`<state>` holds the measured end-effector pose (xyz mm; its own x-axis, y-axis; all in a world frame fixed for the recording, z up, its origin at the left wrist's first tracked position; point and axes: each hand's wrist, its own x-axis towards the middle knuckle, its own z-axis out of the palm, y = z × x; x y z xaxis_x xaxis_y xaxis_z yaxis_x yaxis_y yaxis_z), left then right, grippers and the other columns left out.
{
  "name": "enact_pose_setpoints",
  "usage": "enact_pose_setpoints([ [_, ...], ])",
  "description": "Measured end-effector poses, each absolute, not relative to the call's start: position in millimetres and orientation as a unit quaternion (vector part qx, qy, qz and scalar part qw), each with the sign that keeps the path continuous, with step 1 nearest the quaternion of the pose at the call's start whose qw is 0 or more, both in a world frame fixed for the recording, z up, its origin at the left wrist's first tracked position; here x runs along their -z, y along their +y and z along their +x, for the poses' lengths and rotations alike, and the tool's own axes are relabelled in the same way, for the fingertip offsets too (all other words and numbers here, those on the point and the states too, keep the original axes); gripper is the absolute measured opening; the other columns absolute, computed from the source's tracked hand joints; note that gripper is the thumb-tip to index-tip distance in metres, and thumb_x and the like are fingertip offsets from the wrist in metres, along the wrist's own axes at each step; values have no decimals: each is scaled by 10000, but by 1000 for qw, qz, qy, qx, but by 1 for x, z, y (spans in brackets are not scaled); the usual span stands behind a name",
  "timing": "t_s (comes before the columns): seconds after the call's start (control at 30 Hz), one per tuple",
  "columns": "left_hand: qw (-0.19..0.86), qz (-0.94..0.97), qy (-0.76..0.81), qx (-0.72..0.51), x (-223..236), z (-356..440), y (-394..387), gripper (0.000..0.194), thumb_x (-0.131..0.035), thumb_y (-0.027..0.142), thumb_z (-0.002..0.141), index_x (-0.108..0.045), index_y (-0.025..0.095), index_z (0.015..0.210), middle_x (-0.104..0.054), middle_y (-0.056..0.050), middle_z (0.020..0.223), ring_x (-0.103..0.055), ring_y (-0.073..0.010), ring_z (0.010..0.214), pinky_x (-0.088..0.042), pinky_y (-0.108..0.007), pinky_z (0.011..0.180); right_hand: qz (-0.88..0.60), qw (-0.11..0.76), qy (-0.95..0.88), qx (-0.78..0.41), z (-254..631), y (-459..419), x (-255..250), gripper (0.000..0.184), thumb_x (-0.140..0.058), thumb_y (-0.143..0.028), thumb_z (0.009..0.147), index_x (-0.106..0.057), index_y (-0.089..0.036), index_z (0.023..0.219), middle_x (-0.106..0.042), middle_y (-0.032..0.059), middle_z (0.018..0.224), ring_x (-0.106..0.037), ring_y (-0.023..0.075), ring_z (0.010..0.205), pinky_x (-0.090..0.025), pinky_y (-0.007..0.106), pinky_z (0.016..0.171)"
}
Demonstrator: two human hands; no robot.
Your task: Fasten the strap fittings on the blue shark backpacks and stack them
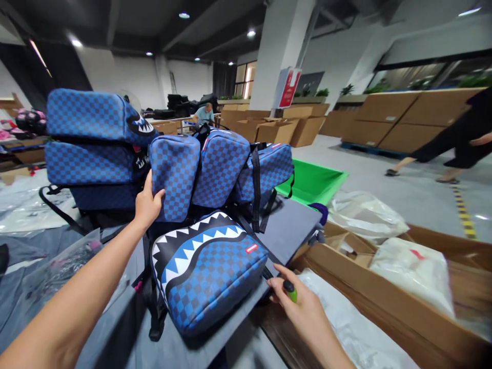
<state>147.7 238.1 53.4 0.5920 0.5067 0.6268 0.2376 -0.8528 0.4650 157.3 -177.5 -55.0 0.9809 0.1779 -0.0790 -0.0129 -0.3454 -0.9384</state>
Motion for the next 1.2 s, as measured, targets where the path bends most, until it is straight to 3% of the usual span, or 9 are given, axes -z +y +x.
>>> enact_pose_setpoints([
  [0.13, 194, 878, 187, -395, -47, 135, 237, 747, -556, 323, 880, -271, 219, 1563, -674, -102, 1292, -689, -293, 1089, -531, -413, 943, -789, 612, -18, -53, 177, -190, 51, 571, -729, -475, 695, -628, -185, 1176, -758, 57, 827, -694, 220, 633, -541, 316, 620],
  [0.27, 193, 876, 207, -391, -61, 129, 243, 643, -527, 476, 891, -421, 250, 1483, -660, -68, 1316, -655, -296, 1160, -525, -445, 995, -762, 638, 66, -84, 219, -202, 57, 554, -742, -463, 748, -586, -206, 1214, -757, 126, 1029, -725, 231, 686, -361, 213, 375],
  [0.33, 145, 863, 200, -441, -82, 131, 247, 612, -466, 557, 914, -477, 233, 1433, -592, -54, 1403, -578, -303, 1269, -473, -458, 1072, -723, 669, 116, -129, 251, -202, 59, 469, -688, -477, 823, -562, -216, 1191, -737, 152, 1101, -736, 224, 700, -309, 187, 345],
  [0.47, 37, 835, 73, -544, -152, 163, 247, 654, -393, 538, 985, -329, 158, 1513, -387, -37, 1557, -372, -278, 1442, -308, -392, 1190, -632, 735, 182, -163, 335, -191, 55, 398, -498, -532, 958, -493, -221, 1205, -718, 168, 1084, -740, 213, 703, -275, 173, 345],
  [0.63, 24, 928, 16, -372, -219, 255, 229, 731, -431, 672, 919, -436, 204, 1480, -566, -20, 1422, -482, -305, 1366, -373, -515, 1132, -607, 749, 181, -194, 431, -165, 48, 493, -374, -599, 1000, -452, -189, 1262, -698, 148, 1008, -735, 182, 717, -274, 172, 421],
  [0.73, -19, 984, 74, -161, -210, 288, 210, 819, -565, 765, 787, -512, 275, 1441, -331, -98, 1610, -252, -427, 1485, -326, -612, 1141, -594, 740, 188, -253, 463, -150, 48, 458, -448, -612, 966, -520, -196, 1143, -697, 90, 834, -707, 180, 606, -282, 176, 381],
  [0.83, -89, 987, 105, -88, -180, 288, 192, 851, -647, 729, 750, -470, 305, 1467, -45, -165, 1666, -82, -457, 1516, -314, -719, 1079, -576, 735, 168, -316, 485, -141, 51, 318, -538, -514, 947, -569, -210, 860, -611, 9, 598, -597, 131, 451, -293, 167, 341],
  [0.97, -114, 978, 118, -129, -151, 277, 176, 883, -600, 740, 772, -390, 306, 1512, -43, -182, 1658, -112, -442, 1518, -352, -726, 1045, -574, 726, 133, -355, 514, -142, 59, 382, -630, -381, 895, -466, -207, 597, -484, -34, 448, -424, 73, 346, -312, 150, 332],
  [1.2, -110, 948, 189, -233, -130, 314, 160, 674, -565, 556, 877, -461, 272, 1480, -54, -191, 1652, -106, -459, 1514, -238, -795, 1062, -588, 713, 91, -370, 580, -122, 60, 366, -649, -344, 886, -484, -196, 595, -499, -32, 443, -401, 66, 345, -323, 140, 330],
])
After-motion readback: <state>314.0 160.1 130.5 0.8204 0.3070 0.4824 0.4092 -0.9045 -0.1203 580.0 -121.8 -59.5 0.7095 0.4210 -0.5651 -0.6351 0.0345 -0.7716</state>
